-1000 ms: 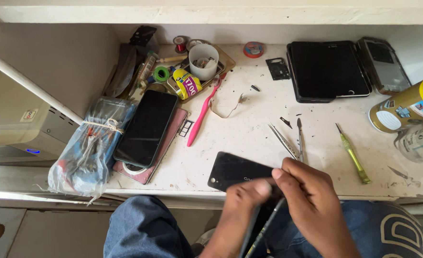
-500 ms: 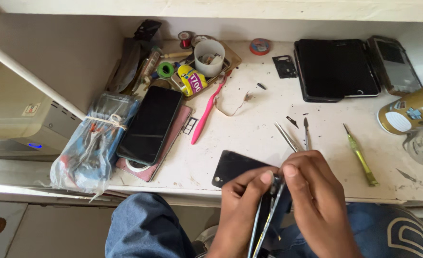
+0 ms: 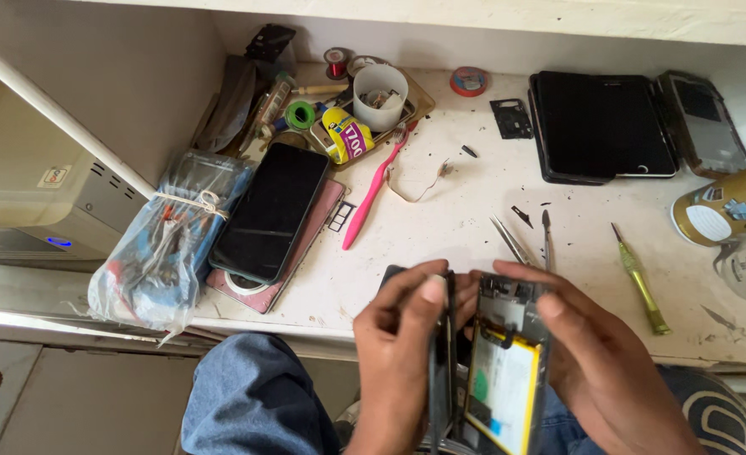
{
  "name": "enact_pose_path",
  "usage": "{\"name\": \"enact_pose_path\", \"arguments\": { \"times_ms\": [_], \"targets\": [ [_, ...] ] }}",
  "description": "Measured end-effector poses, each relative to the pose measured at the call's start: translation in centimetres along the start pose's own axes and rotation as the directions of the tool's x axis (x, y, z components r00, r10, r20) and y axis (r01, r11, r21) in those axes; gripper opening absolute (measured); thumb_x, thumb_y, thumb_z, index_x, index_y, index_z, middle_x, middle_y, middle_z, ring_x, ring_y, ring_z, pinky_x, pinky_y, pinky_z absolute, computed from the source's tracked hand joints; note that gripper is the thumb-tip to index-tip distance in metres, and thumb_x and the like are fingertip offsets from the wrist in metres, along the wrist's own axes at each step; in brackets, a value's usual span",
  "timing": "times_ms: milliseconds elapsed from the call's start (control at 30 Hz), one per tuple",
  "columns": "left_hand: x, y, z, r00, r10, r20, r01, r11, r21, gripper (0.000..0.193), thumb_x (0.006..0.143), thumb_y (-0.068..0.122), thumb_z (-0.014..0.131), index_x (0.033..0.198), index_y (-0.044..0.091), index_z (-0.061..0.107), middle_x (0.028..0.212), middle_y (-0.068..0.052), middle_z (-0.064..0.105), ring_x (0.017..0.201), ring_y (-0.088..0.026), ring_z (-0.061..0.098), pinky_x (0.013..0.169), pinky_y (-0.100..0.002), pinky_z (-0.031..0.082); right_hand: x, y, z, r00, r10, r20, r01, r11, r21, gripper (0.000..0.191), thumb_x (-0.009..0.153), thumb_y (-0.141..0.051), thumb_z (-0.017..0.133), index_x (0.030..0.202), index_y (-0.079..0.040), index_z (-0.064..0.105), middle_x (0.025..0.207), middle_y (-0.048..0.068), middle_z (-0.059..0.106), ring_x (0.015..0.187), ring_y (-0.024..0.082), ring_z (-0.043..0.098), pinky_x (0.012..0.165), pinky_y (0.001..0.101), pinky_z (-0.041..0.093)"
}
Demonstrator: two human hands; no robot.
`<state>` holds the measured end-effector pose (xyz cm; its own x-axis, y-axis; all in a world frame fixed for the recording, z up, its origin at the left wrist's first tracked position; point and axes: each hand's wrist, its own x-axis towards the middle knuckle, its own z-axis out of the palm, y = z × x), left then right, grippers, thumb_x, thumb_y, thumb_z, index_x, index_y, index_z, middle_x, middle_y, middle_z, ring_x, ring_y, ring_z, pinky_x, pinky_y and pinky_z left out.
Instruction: The person disassembles a smartphone by first prying off the back cover, then using a screwdriver to remove screws from the internal frame. They then use a metal spudger to carefully pry and lift the battery out of the device.
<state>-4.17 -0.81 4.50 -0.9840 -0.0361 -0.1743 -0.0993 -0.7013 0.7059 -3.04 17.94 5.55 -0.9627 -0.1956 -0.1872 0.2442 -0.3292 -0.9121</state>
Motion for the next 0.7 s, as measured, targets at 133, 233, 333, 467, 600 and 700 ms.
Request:
{"name": "enact_pose_path", "arguments": {
  "times_ms": [133, 233, 333, 467, 600, 700],
  "targets": [
    [-0.1, 2.0, 0.4, 0.995, -0.094, -0.030, 0.091, 0.993, -0.080, 0.056, 0.094, 0.034, 0.056, 0.124, -0.014, 0.058, 0.110, -0.031, 0.074, 0.103, -0.034, 0.077, 0.091, -0.042, 0.063, 0.7, 0.2, 1.4, 0.980, 0.038, -0.197, -0.018, 0.995, 0.103, 0.061, 0.101, -0.041, 0.043, 0.146, -0.001, 0.051, 0.132, 0.016, 0.069, 0.115, 0.026, 0.067, 0.096, 0.0441, 0.053],
    [-0.1, 2.7, 0.8, 0.988, -0.149, -0.033, 0.146, 0.985, -0.090, 0.061, 0.096, 0.040, 0.050, 0.128, -0.011, 0.054, 0.116, -0.031, 0.073, 0.107, -0.033, 0.077, 0.092, -0.041, 0.062, 0.9, 0.4, 2.4, 0.974, 0.014, -0.226, 0.025, 0.986, 0.166, 0.063, 0.105, -0.046, 0.042, 0.153, -0.006, 0.049, 0.134, 0.018, 0.067, 0.112, 0.029, 0.067, 0.094, 0.0462, 0.053],
    [0.2, 3.0, 0.8, 0.981, -0.191, -0.028, 0.187, 0.976, -0.110, 0.063, 0.096, 0.044, 0.045, 0.132, -0.007, 0.053, 0.117, -0.029, 0.072, 0.108, -0.033, 0.074, 0.092, -0.043, 0.060, 1.2, 0.5, 2.4, 0.971, 0.002, -0.237, 0.048, 0.977, 0.206, 0.062, 0.104, -0.047, 0.042, 0.152, -0.009, 0.049, 0.135, 0.019, 0.067, 0.109, 0.032, 0.067, 0.092, 0.0462, 0.054],
    [0.7, 3.4, 0.0, 0.986, -0.162, 0.046, 0.167, 0.973, -0.161, 0.067, 0.101, 0.049, 0.037, 0.142, -0.003, 0.050, 0.126, -0.029, 0.069, 0.118, -0.034, 0.070, 0.103, -0.042, 0.057, 1.2, 0.9, 1.3, 0.989, -0.146, -0.008, 0.141, 0.935, 0.326, 0.056, 0.114, -0.045, 0.044, 0.155, -0.008, 0.044, 0.137, 0.022, 0.063, 0.111, 0.042, 0.068, 0.092, 0.0507, 0.056],
    [1.3, 3.9, -0.7, 0.977, -0.160, 0.140, 0.188, 0.958, -0.218, 0.067, 0.098, 0.051, 0.030, 0.147, 0.006, 0.045, 0.130, -0.027, 0.065, 0.117, -0.035, 0.068, 0.101, -0.046, 0.056, 1.2, 1.0, 0.7, 0.989, -0.142, -0.033, 0.145, 0.932, 0.333, 0.054, 0.113, -0.045, 0.043, 0.154, -0.011, 0.044, 0.136, 0.024, 0.062, 0.109, 0.046, 0.068, 0.090, 0.0531, 0.056],
    [1.7, 4.1, -1.0, 0.977, -0.153, 0.146, 0.182, 0.960, -0.212, 0.067, 0.099, 0.051, 0.030, 0.148, 0.007, 0.043, 0.130, -0.029, 0.064, 0.117, -0.036, 0.068, 0.101, -0.047, 0.056, 1.3, 1.0, 0.6, 0.983, -0.180, 0.028, 0.156, 0.914, 0.373, 0.051, 0.115, -0.044, 0.043, 0.155, -0.011, 0.044, 0.136, 0.027, 0.061, 0.112, 0.047, 0.067, 0.092, 0.0540, 0.055]
  ]
}}
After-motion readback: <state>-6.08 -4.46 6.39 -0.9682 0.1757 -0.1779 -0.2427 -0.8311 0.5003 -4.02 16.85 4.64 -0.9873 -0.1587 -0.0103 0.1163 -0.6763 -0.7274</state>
